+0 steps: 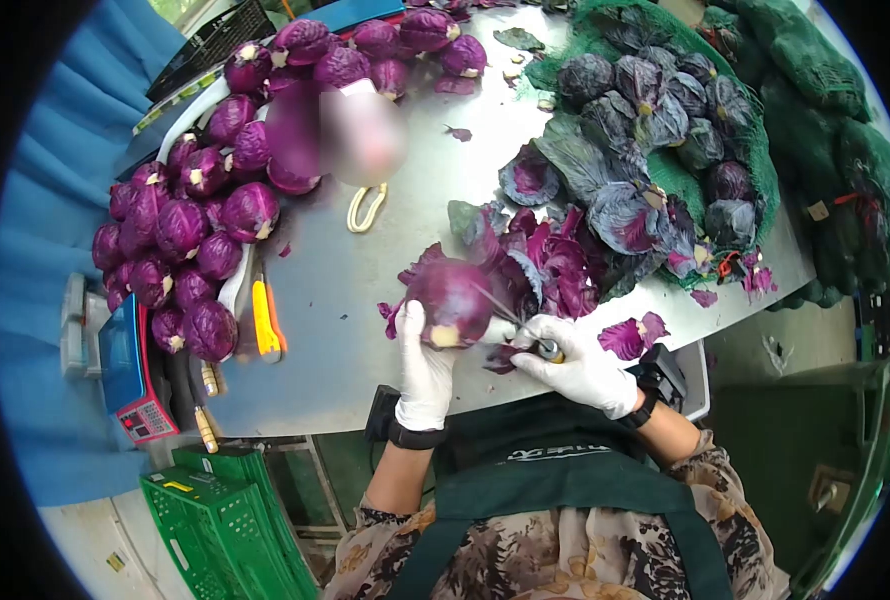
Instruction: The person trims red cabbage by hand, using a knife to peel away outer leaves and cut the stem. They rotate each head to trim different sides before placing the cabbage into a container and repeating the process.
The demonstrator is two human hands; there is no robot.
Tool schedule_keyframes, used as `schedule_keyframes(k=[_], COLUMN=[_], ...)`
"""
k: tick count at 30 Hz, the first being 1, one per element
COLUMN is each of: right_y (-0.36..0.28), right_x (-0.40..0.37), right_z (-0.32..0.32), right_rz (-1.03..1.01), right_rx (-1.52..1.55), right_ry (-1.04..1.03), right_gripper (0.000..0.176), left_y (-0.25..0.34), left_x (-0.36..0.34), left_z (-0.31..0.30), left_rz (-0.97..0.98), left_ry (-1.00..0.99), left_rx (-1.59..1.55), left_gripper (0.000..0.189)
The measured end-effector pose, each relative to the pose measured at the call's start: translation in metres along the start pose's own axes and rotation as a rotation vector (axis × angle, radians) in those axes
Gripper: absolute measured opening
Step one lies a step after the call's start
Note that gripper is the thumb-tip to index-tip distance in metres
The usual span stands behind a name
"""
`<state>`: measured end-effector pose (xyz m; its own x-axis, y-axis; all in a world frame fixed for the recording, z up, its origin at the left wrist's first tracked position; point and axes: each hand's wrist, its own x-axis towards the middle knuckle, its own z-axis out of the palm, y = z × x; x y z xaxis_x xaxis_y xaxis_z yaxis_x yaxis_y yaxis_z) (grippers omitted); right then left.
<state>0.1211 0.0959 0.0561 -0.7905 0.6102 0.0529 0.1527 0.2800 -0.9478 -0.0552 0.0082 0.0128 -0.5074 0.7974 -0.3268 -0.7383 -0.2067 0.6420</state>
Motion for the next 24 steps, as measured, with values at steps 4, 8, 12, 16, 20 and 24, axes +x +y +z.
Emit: schedule_keyframes(k=[4,8,12,16,20,24], right_y=[-0.001,0.014,-0.011,-0.004,-0.028,-0.012], right_x=[0.009,0.04,0.027,0.031,0.032,0.029], right_z=[-0.038,-0.075,-0.038,0.0,0.006,0.013], right_rz=[0.069,-0.298,-0.257,0.027,0.389,0.087], right_rx=[-0.087,-0.591,-0.172,0.227,0.46,0.135], right_ry=[0.179,0.724,0.382,0.055,0.013,0.12], right_gripper=[0.02,0.04,0.061,0.074,0.075,0.065], left_y=[0.017,0.024,0.024,0.015,0.017,0.012], left_x=[-0.003,-0.008,-0.014,-0.012,-0.016,-0.02], left_z=[-0.002,-0.007,-0.001,-0.002,0.004,-0.003], left_rz=[-0.061,-0.134,-0.159,-0.22,-0.038,0.147], left_ry=[0.011,-0.013,-0.068,-0.167,-0.077,-0.178], left_rx=[-0.224,-0.359,-0.293,-0.392,0.114,0.258], left_gripper=[0.073,0.073,0.073,0.07,0.072,0.069])
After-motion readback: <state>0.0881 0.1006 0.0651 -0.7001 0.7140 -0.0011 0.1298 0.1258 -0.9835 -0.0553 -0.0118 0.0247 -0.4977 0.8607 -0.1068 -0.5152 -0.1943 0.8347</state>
